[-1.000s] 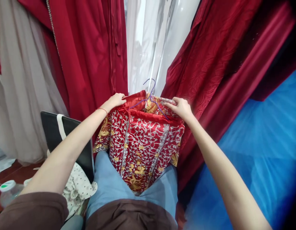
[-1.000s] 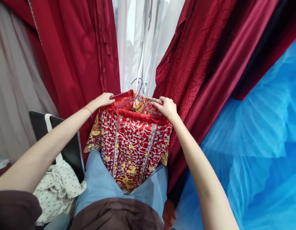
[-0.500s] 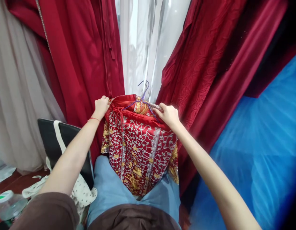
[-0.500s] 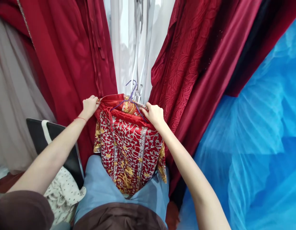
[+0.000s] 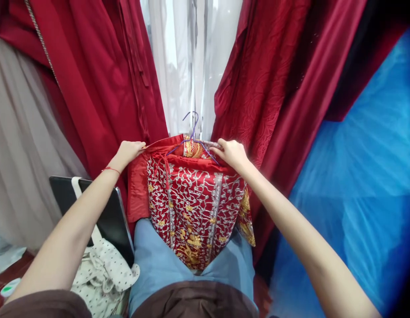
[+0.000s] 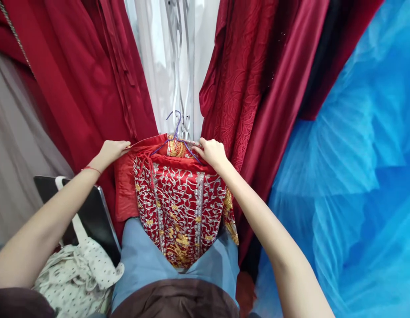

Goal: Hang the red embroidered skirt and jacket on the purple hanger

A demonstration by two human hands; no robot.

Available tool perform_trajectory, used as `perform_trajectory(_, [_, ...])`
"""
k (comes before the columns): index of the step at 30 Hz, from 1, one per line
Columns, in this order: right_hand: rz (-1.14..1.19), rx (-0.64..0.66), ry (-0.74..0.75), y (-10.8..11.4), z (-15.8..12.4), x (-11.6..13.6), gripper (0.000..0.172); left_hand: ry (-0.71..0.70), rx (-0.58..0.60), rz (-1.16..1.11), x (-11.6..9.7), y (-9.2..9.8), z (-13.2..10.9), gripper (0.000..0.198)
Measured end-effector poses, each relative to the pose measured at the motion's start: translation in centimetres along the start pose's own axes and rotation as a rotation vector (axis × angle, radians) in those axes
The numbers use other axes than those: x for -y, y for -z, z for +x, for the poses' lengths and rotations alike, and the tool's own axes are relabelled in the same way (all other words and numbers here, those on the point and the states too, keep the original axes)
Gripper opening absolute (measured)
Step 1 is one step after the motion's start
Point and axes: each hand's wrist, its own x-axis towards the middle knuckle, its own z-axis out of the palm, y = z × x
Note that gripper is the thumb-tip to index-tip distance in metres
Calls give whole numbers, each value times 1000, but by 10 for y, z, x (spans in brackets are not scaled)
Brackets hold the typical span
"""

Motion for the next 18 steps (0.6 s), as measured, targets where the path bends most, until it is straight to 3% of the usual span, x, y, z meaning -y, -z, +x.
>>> perform_trajectory(3, [-9, -2, -14, -1, -3, -14, 39, 23, 107, -112, -10, 23, 8, 6])
perform_trajectory(7, [-85, -94, -48, 8, -11, -44, 43, 3, 417, -448, -43, 69, 0, 15])
perform_trajectory(10, [-129, -147, -66, 19, -16, -58, 46, -103, 665, -820, -80, 87, -10, 30])
perform_trajectory(12, [-154, -130, -53, 23, -21, -59, 46, -143, 732, -987, -105, 86, -11, 33])
perform_trajectory(16, [-159, -79, -51, 15, -25, -50, 43, -66, 608, -1239, -144, 58, -7, 29])
perform_trajectory(18, [-148, -70, -57, 9, -24, -46, 43, 34, 589, -1193, -153, 41, -3, 24])
